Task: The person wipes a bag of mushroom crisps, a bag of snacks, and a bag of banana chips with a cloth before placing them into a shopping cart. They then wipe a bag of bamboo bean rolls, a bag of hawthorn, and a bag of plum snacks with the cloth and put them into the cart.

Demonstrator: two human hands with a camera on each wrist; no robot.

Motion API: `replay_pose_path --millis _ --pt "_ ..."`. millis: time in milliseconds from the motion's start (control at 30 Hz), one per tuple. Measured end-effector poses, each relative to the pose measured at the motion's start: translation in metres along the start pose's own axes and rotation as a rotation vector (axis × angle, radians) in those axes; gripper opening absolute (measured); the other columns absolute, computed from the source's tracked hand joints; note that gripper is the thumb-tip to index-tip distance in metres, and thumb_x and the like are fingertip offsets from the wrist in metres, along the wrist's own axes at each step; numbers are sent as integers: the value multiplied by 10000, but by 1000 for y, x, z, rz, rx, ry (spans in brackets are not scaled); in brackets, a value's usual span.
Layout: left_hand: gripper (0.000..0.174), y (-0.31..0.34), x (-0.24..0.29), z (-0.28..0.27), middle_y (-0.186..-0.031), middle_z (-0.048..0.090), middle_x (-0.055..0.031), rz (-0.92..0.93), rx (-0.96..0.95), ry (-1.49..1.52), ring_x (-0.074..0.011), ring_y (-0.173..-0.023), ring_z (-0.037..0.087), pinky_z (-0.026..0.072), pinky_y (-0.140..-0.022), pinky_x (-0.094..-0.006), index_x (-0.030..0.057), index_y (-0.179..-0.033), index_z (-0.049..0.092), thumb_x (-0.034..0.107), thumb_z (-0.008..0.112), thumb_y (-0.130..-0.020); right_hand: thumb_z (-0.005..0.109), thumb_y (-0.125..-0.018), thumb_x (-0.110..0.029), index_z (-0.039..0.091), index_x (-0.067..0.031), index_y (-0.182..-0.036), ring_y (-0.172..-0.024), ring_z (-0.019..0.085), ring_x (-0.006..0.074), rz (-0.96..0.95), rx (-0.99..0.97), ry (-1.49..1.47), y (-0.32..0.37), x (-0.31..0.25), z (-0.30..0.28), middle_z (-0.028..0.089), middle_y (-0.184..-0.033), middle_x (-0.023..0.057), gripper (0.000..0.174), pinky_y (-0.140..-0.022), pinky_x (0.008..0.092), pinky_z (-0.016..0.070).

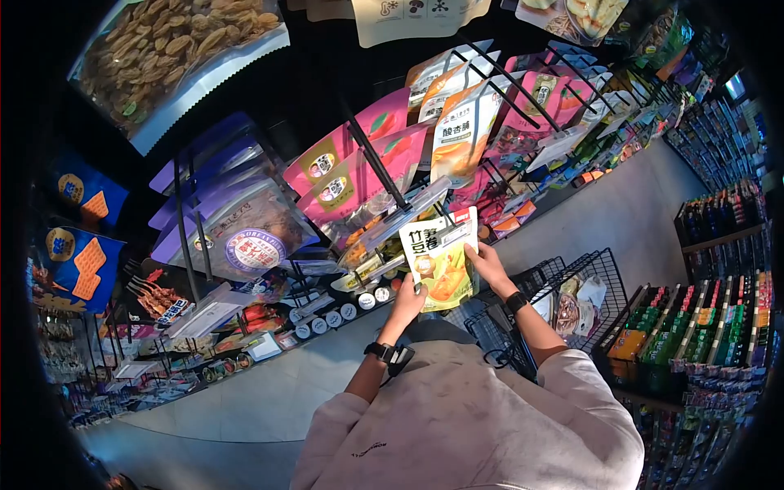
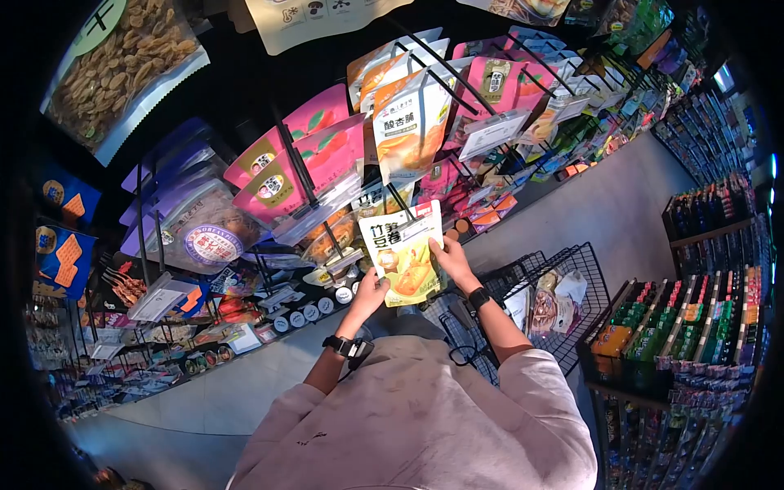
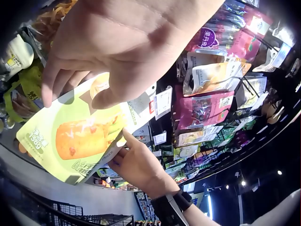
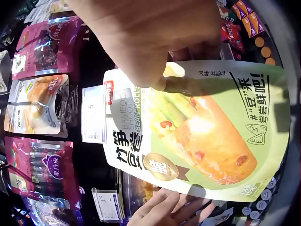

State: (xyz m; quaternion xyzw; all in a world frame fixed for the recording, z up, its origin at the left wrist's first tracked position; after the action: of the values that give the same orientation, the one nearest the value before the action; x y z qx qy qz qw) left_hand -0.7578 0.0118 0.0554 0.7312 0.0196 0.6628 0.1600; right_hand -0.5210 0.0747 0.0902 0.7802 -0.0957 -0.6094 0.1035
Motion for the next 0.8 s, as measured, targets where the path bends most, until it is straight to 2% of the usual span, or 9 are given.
replay_pose_path --millis 133,167,233,267,333,600,667,700,800 --pt "397 0 -13 3 -1125 697 -175 -30 -10 -40 -217 -953 677 518 -824 -348 -30 -1314 484 121 596 -964 634 -997 -336 667 48 -1151 -818 613 91 12 29 32 2 4 1 719 -947 63 415 -734 276 493" --pt "397 4 0 2 -1125 697 -175 -29 -11 -40 -217 -953 677 518 -824 -348 -30 -1314 484 121 596 -964 634 -997 -336 667 48 -1151 -818 613 91 12 30 32 5 2 1 719 -947 63 415 -734 276 493" --pt "397 13 37 1 -1166 663 -272 -89 -54 -58 -394 -1117 644 498 -920 -431 -17 -1273 496 170 602 -939 636 -996 -333 670 48 -1147 -826 614 93 60 77 -21 10 1 -4 717 -935 63 411 -739 276 494" --pt "397 13 38 3 -1166 663 -272 -89 -53 -57 -394 -1117 644 498 -920 -431 -17 -1273 496 170 602 -939 636 -996 -333 670 48 -1147 -826 614 93 60 76 -20 10 3 -6 717 -935 63 411 -739 276 494" --pt "401 12 41 6 -1078 690 -195 -89 -59 -126 -242 -926 664 509 -818 -370 -13 -1265 529 198 630 -939 638 -992 -349 675 52 -1125 -808 600 89 90 95 -27 9 10 -10 710 -906 56 424 -726 275 485" --pt "405 7 19 4 -1081 713 -213 -18 -10 -138 -246 -930 700 512 -815 -369 -40 -1269 512 165 619 -936 656 -969 -401 684 50 -1082 -746 571 96 40 99 43 6 11 -7 686 -838 53 466 -680 285 465" --pt "400 5 22 2 -1081 713 -210 20 -3 -109 -246 -932 700 513 -808 -366 -42 -1273 507 153 611 -940 614 -1009 -366 649 69 -1167 -871 596 84 108 42 107 3 20 -5 698 -989 48 464 -768 261 481" --pt "400 2 24 2 -1081 713 -210 21 -3 -110 -246 -932 700 513 -808 -366 -42 -1273 507 153 611 -940 614 -1009 -366 649 69 -1167 -871 596 84 107 42 106 0 21 -4 698 -989 48 464 -768 261 481" --pt "584 -4 21 0 -1129 681 -240 -26 0 -231 -273 -997 681 514 -855 -373 -38 -1404 419 198 650 -921 620 -1002 -354 654 65 -1158 -847 601 96 66 84 120 -11 9 0 700 -964 60 448 -756 269 481"
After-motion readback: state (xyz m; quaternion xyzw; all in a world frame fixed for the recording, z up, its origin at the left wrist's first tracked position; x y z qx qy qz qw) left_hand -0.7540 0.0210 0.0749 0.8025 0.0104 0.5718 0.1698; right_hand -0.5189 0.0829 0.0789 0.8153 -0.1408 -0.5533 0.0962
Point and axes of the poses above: each hand's wrist, its own y-axis away from the middle knuckle, its own z-axis out of the palm, x = y × z, the point moved 7 cm from there along -y, towards the middle knuckle
